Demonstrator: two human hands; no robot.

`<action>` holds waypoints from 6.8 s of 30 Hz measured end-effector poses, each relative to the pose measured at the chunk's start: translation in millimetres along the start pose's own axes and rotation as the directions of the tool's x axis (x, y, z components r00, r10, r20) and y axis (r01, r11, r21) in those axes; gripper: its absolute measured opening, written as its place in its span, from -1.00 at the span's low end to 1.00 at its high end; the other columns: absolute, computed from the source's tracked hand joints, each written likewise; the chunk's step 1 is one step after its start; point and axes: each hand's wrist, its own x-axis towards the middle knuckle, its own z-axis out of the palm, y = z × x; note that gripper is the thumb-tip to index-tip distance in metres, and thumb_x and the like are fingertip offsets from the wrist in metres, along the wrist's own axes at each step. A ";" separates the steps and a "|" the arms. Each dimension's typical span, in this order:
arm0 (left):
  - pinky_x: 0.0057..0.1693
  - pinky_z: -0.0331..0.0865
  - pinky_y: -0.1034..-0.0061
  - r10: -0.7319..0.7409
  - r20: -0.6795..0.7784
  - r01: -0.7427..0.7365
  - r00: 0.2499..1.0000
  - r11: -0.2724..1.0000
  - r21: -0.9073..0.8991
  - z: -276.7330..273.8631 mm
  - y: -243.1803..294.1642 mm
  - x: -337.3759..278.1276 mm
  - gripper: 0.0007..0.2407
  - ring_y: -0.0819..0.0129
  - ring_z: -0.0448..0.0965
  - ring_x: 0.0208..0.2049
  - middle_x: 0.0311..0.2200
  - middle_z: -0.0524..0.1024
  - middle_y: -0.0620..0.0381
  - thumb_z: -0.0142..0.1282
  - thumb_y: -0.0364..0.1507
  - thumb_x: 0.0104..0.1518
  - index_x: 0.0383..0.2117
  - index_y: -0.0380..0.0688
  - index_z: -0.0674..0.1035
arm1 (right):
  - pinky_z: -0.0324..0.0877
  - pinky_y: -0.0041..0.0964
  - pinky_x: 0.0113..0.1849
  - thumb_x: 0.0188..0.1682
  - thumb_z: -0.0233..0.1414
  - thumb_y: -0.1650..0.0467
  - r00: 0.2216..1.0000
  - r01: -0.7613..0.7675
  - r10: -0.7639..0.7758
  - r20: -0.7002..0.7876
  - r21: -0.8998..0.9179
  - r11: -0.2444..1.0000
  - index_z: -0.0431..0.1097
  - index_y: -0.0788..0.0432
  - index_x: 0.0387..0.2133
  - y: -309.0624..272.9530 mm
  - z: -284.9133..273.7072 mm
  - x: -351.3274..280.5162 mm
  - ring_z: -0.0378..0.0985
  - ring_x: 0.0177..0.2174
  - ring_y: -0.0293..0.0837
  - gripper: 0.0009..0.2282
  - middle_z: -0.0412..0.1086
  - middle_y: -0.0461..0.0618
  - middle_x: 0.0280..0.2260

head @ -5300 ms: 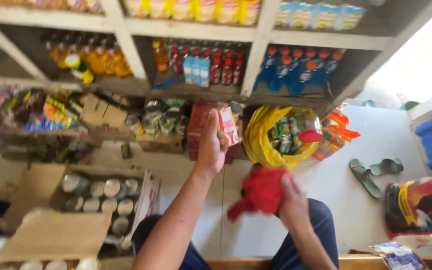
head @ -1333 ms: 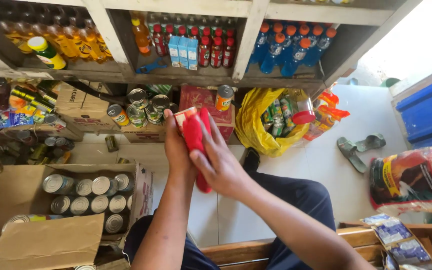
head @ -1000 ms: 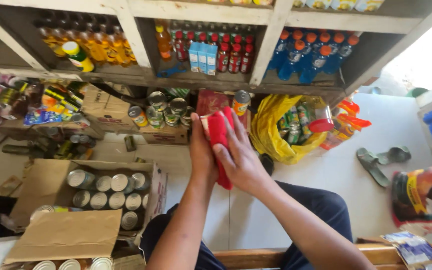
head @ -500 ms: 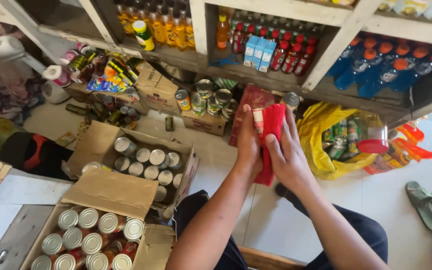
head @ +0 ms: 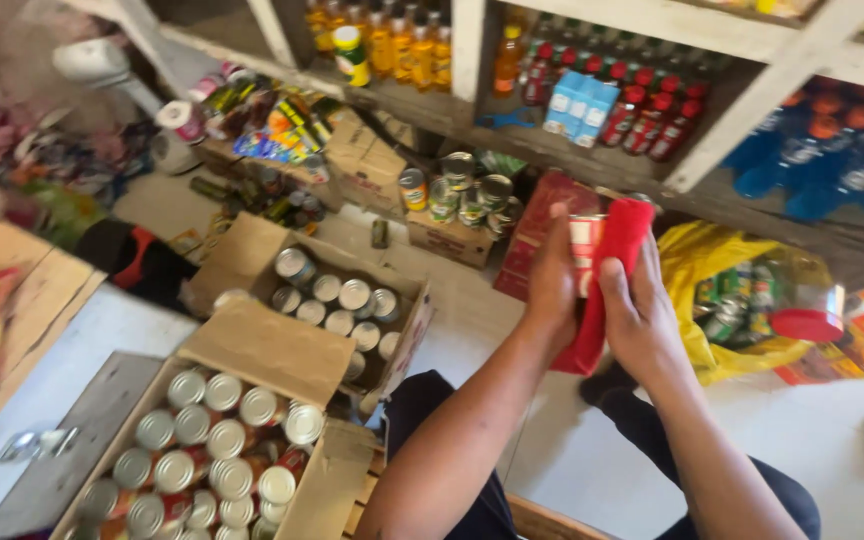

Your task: Cleaning canned goods by wiping them with a cloth and organizing them into a box or onto shelves.

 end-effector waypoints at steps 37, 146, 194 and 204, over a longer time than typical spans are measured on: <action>-0.11 0.31 0.41 0.086 0.007 -0.086 0.996 0.981 0.172 -24.0 -23.7 46.1 -0.56 0.41 0.42 -0.26 -0.20 0.47 0.04 -0.28 -0.03 0.46 -0.19 -0.17 0.50 | 0.27 0.10 -0.13 0.23 -0.26 0.31 0.960 -0.274 0.273 0.068 0.000 0.962 0.04 0.18 0.39 -27.5 4.3 5.3 0.39 -0.12 0.28 -0.53 0.32 0.36 0.07; 0.21 0.32 0.24 0.068 -0.113 -0.041 0.991 0.973 0.226 -7.2 1.3 16.5 -0.48 0.13 0.45 0.09 -0.08 0.50 -0.10 -0.11 0.07 0.31 -0.10 -0.20 0.60 | 0.06 0.40 0.19 0.12 -0.24 0.08 0.922 -0.378 0.381 0.073 -0.052 0.924 -0.15 -0.07 0.45 -56.7 9.3 -2.1 0.21 0.13 0.54 -0.38 0.15 0.64 0.18; -0.17 0.37 0.45 0.073 0.290 -0.171 0.954 0.929 0.329 -12.2 5.2 9.1 -0.42 0.35 0.46 -0.33 -0.29 0.44 -0.07 0.00 -0.01 0.09 -0.08 -0.43 0.43 | 0.14 -0.12 0.05 0.20 -0.44 0.15 0.927 -0.370 0.374 -0.005 0.137 0.919 0.04 0.28 0.33 -17.7 0.7 -3.5 0.28 0.06 0.13 -0.44 0.21 0.28 0.20; -0.16 0.45 0.27 0.119 0.321 -0.228 0.940 0.918 0.326 -13.4 -1.0 12.6 -0.51 0.19 0.55 -0.31 -0.27 0.54 -0.11 -0.02 -0.06 0.17 -0.06 -0.30 0.52 | 0.33 0.08 -0.14 0.21 -0.34 0.33 0.978 -0.208 0.208 0.013 0.110 0.972 -0.12 0.17 0.39 -15.2 4.2 -10.0 0.44 -0.09 0.28 -0.53 0.29 0.43 0.09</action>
